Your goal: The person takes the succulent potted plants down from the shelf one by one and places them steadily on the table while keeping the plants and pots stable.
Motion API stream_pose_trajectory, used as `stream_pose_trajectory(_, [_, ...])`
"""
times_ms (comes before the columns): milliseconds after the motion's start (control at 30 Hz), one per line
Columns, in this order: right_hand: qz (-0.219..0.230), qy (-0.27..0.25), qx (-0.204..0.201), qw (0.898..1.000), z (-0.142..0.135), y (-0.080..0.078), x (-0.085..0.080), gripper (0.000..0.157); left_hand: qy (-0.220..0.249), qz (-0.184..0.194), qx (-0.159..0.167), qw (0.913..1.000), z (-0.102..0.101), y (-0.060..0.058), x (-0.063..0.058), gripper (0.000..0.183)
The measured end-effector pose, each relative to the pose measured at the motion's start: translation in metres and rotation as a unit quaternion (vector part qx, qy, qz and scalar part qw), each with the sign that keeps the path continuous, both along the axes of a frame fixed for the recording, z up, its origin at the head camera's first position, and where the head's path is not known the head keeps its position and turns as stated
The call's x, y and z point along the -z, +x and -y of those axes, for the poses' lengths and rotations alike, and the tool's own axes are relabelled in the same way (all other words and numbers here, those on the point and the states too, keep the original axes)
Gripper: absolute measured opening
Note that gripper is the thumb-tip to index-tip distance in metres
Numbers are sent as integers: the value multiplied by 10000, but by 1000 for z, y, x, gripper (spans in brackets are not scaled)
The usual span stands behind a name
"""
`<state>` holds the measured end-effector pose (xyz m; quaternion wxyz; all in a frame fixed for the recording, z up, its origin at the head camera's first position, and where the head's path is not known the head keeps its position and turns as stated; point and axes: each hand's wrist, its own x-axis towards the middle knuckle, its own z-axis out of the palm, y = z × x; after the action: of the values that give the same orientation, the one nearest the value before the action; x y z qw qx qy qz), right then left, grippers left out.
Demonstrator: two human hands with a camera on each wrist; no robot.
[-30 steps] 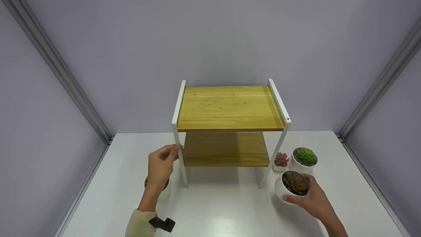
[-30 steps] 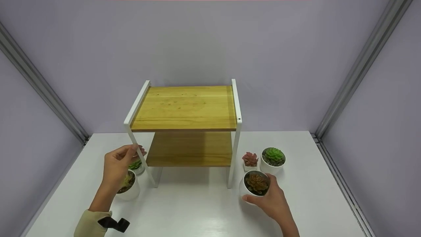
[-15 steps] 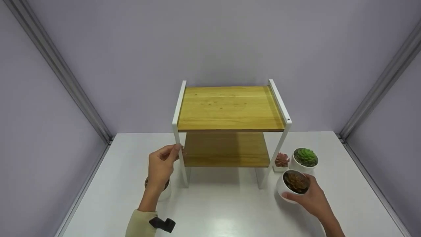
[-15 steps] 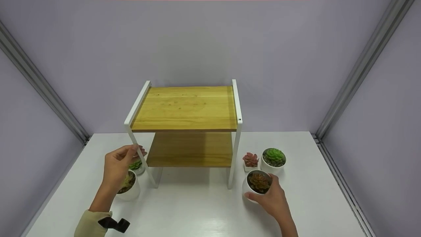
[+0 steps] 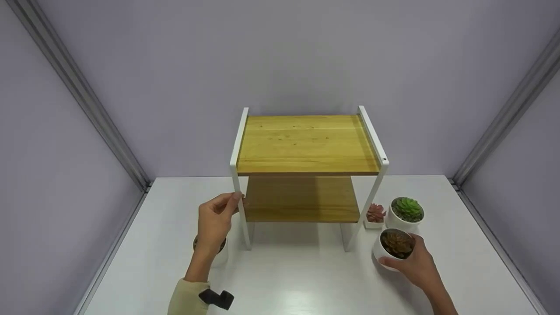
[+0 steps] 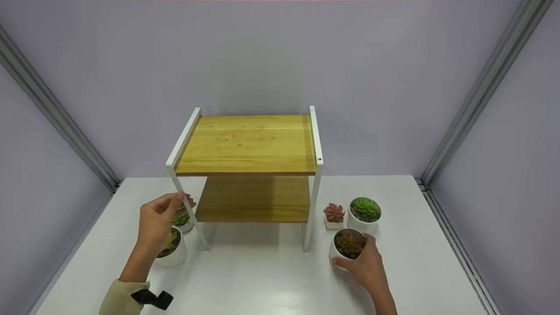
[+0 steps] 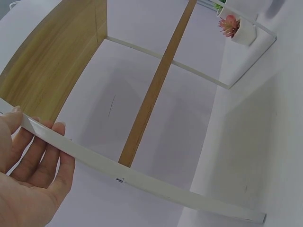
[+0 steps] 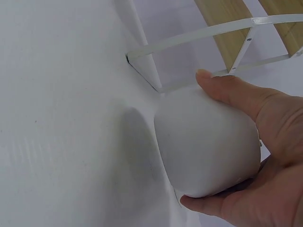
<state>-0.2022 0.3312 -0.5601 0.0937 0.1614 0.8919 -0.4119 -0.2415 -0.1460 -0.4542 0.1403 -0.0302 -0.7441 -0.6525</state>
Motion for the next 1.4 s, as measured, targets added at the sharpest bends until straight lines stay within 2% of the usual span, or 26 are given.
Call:
stream_pose_trajectory(200, [32,-62,162,9998,-2,-2,5,145,47,59,-13,10000,0,1,0,29])
stream_pose_trajectory(767, [53,-63,190,9998,-3,-1,11,143,8,97,-55,9999,-1,1,-1,27])
stream_pose_trajectory(1000, [-25,-54,179,9998,-4,0,12,144,104,-47,108,9999,0,1,1,32])
stream_pose_trajectory(1400, [69,-26,243,9997,-5,1,17,146,-12,27,-5,10000,-1,1,0,31])
